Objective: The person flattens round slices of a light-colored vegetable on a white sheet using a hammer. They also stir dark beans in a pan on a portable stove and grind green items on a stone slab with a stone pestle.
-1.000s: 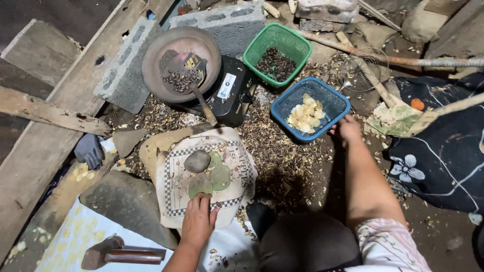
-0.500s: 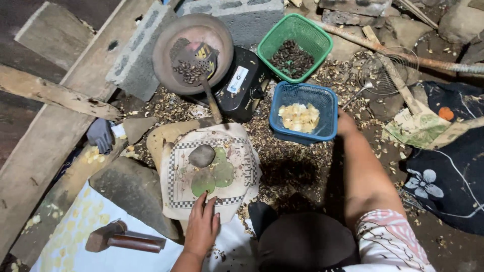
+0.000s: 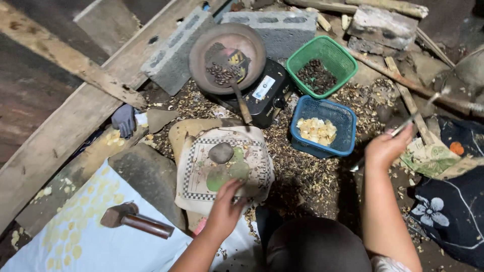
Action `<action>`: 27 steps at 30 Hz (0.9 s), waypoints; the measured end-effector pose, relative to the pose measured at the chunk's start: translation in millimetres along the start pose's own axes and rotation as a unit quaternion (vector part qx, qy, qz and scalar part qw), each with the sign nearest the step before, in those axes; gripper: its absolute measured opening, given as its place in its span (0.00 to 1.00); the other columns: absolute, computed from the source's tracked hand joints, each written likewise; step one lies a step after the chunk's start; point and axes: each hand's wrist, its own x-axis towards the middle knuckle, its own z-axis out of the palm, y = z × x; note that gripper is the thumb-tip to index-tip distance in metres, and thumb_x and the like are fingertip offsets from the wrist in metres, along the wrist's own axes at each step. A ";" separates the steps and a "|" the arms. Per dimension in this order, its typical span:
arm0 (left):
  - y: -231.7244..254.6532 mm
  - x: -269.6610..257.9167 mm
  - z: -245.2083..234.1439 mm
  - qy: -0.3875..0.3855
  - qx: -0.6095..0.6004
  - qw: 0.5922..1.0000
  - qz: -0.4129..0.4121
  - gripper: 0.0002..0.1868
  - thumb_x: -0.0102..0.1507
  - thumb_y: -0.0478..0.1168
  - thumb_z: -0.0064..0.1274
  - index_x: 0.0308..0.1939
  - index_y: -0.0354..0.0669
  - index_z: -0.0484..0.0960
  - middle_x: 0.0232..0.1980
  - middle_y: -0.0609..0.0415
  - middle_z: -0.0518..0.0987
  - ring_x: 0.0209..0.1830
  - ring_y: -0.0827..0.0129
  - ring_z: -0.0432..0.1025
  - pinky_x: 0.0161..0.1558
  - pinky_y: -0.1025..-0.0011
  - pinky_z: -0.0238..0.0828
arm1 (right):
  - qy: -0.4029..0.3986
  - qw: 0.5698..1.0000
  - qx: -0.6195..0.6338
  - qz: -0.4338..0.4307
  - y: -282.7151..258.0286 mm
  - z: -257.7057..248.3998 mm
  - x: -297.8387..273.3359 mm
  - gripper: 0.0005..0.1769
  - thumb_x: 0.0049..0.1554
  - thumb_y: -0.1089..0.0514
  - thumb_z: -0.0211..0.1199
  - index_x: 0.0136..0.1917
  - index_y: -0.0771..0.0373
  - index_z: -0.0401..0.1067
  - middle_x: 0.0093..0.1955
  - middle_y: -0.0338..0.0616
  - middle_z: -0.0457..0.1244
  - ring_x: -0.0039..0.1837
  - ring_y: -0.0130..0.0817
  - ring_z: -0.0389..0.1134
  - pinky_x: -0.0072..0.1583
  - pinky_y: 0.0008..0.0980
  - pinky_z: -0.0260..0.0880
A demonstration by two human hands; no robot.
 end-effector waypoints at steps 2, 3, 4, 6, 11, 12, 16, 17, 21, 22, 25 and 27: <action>18.4 21.8 7.7 -0.010 -0.084 0.995 0.054 0.24 0.66 0.39 0.51 0.65 0.34 0.73 0.69 0.42 0.73 0.69 0.53 0.69 0.68 0.61 0.65 | -0.089 0.979 0.183 0.031 -81.7 -21.5 -14.8 0.32 0.60 0.78 0.45 0.76 0.75 0.49 0.61 0.59 0.58 0.52 0.45 0.66 0.51 0.38 0.71; 28.9 33.6 10.9 -0.027 -0.165 0.980 0.108 0.24 0.70 0.43 0.45 0.65 0.29 0.69 0.69 0.38 0.73 0.69 0.51 0.70 0.67 0.60 0.68 | -0.177 0.916 0.354 0.063 -122.4 -34.4 -22.0 0.37 0.58 0.78 0.41 0.79 0.67 0.46 0.56 0.50 0.59 0.43 0.34 0.64 0.40 0.30 0.71; 28.4 41.1 22.8 -0.019 -0.165 0.980 0.114 0.24 0.70 0.43 0.45 0.65 0.29 0.69 0.69 0.38 0.73 0.69 0.51 0.70 0.67 0.60 0.68 | -0.177 0.915 0.358 0.054 -163.0 -33.9 -34.0 0.37 0.58 0.78 0.41 0.79 0.67 0.46 0.56 0.50 0.59 0.43 0.34 0.64 0.40 0.30 0.71; 27.3 55.5 46.9 -0.042 -0.323 0.944 0.040 0.24 0.74 0.45 0.38 0.73 0.44 0.69 0.68 0.39 0.75 0.64 0.53 0.74 0.66 0.53 0.68 | -0.298 0.816 0.467 0.167 -240.7 -35.2 -62.8 0.28 0.64 0.70 0.51 0.74 0.52 0.59 0.46 0.43 0.61 0.33 0.28 0.64 0.28 0.24 0.75; 33.0 60.8 31.1 0.047 -0.369 0.922 -0.110 0.24 0.75 0.49 0.35 0.70 0.41 0.65 0.50 0.45 0.75 0.41 0.62 0.72 0.45 0.61 0.79 | -0.443 0.793 0.417 0.022 -316.9 0.2 -124.0 0.35 0.58 0.74 0.46 0.78 0.65 0.52 0.45 0.51 0.62 0.30 0.31 0.66 0.32 0.28 0.76; 35.9 58.1 20.1 0.147 -0.336 0.915 -0.170 0.24 0.74 0.50 0.41 0.69 0.41 0.67 0.49 0.46 0.75 0.42 0.64 0.70 0.44 0.62 0.78 | -0.462 0.777 0.428 -0.005 -326.1 18.7 -131.5 0.35 0.57 0.75 0.47 0.77 0.67 0.51 0.44 0.52 0.63 0.26 0.34 0.69 0.29 0.28 0.76; 22.5 55.8 -50.5 0.211 -0.309 0.909 -0.181 0.11 0.72 0.42 0.46 0.54 0.41 0.75 0.29 0.61 0.72 0.22 0.77 0.64 0.20 0.81 0.60 | -0.454 0.821 0.217 -0.271 -313.7 79.7 -78.0 0.18 0.59 0.55 0.62 0.61 0.57 0.79 0.48 0.53 0.70 0.55 0.50 0.73 0.57 0.42 0.73; 17.9 52.0 -65.1 0.225 -0.360 0.881 -0.210 0.10 0.72 0.43 0.43 0.55 0.45 0.73 0.28 0.64 0.66 0.19 0.80 0.61 0.15 0.84 0.56 | -0.461 0.860 0.086 -0.202 -283.2 137.8 -66.4 0.26 0.59 0.41 0.60 0.64 0.56 0.76 0.56 0.56 0.66 0.61 0.54 0.70 0.62 0.48 0.69; -30.9 54.9 -107.4 0.262 -0.390 0.844 -0.260 0.15 0.74 0.51 0.45 0.53 0.44 0.73 0.29 0.59 0.65 0.17 0.75 0.65 0.07 0.81 0.56 | -0.566 0.823 0.006 0.045 -264.7 178.7 -62.1 0.44 0.54 0.22 0.60 0.68 0.56 0.73 0.63 0.57 0.68 0.68 0.52 0.68 0.65 0.54 0.68; -37.5 55.5 -110.6 0.261 -0.387 0.844 -0.265 0.15 0.74 0.51 0.45 0.53 0.44 0.73 0.29 0.59 0.65 0.17 0.75 0.65 0.07 0.81 0.56 | -0.570 0.820 0.005 0.048 -254.1 201.0 -66.8 0.44 0.54 0.22 0.60 0.68 0.56 0.73 0.63 0.57 0.68 0.68 0.52 0.68 0.65 0.54 0.68; -61.4 63.7 -117.2 0.266 -0.351 0.865 -0.241 0.18 0.75 0.49 0.36 0.54 0.40 0.76 0.23 0.54 0.66 0.12 0.75 0.62 0.07 0.79 0.54 | -0.600 0.706 0.261 0.271 -241.6 229.7 -75.9 0.21 0.65 0.53 0.50 0.65 0.68 0.66 0.42 0.53 0.66 0.31 0.37 0.70 0.27 0.37 0.75; -86.5 74.1 -116.6 0.253 -0.356 0.873 -0.216 0.18 0.75 0.47 0.35 0.52 0.39 0.78 0.19 0.53 0.64 0.08 0.72 0.60 0.06 0.78 0.52 | -0.567 0.726 0.298 0.249 -260.9 200.1 -77.5 0.24 0.66 0.57 0.45 0.70 0.74 0.63 0.33 0.46 0.60 0.29 0.31 0.63 0.29 0.29 0.68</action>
